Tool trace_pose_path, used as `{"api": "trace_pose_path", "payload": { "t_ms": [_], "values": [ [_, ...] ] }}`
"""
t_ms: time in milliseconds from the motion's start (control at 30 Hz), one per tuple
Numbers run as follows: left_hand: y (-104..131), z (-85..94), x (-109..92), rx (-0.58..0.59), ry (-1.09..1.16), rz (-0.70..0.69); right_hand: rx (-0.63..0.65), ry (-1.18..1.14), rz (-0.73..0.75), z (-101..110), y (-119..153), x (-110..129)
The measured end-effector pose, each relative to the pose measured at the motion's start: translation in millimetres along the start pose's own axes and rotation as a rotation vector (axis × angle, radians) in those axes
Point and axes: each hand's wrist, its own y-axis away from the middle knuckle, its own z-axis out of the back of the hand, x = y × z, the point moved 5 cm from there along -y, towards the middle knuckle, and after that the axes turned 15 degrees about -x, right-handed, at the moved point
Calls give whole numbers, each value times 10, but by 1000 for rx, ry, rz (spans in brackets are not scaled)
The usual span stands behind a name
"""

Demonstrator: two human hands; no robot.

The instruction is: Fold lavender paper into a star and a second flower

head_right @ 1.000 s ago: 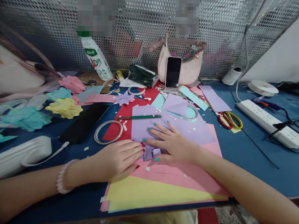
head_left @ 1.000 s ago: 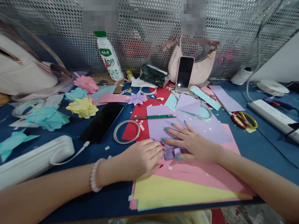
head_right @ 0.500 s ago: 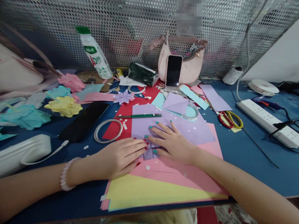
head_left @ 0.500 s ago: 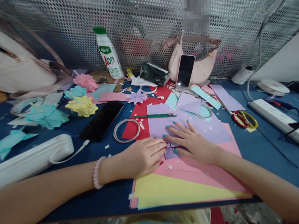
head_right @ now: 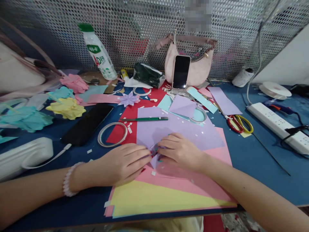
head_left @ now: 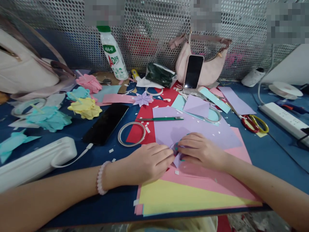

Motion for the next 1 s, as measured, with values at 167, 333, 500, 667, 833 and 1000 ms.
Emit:
{"api": "trace_pose_path", "payload": {
  "t_ms": [167, 333, 500, 667, 833, 1000],
  "values": [
    [15, 2, -6, 12, 58, -35, 102, 1, 10, -9, 28, -16],
    [38, -48, 4, 49, 55, -35, 110, 43, 54, -1, 41, -17],
    [39, -69, 14, 19, 60, -9, -7, 116, 108, 47, 31, 18],
    [29, -45, -10, 14, 31, -10, -2, 24, 167, 77, 43, 69],
    [20, -41, -47, 3, 8, -24, 13, -2, 150, 78, 13, 70],
    [15, -54, -58, 5, 37, -34, 30, -12, 132, 58, 21, 64]
  ]
}}
